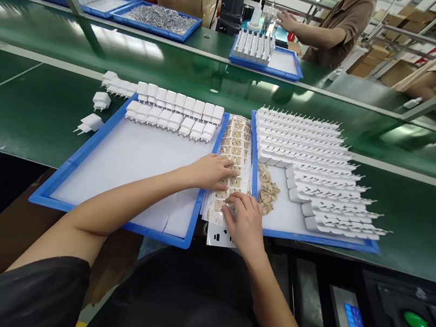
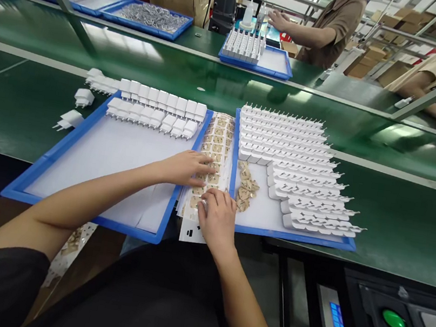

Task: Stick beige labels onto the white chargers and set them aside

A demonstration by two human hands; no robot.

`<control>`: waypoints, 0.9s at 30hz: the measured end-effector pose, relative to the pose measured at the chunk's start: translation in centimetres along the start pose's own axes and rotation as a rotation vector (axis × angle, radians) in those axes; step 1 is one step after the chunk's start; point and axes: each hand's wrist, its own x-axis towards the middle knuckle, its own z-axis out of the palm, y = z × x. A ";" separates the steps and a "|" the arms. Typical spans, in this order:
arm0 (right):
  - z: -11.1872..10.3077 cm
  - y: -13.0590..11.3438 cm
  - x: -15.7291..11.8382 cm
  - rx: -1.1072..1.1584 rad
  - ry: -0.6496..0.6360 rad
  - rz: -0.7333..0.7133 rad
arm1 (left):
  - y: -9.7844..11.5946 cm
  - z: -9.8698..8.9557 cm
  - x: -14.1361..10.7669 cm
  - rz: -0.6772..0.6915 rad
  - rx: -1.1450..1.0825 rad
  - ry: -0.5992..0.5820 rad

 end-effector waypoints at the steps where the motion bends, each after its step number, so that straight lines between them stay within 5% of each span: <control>1: 0.0 0.1 0.0 -0.001 0.000 -0.012 | 0.0 -0.1 0.0 0.005 0.004 -0.010; 20: 0.1 -0.9 -0.7 0.028 0.097 -0.041 | 2.5 0.4 -2.3 -0.053 0.055 -0.112; 24: -1.5 -0.3 -0.9 0.335 0.026 -0.143 | 2.4 0.6 -2.6 -0.055 0.032 -0.095; 27: -2.9 1.5 -1.8 0.583 0.061 -0.045 | 2.1 0.6 -2.3 -0.027 0.015 -0.040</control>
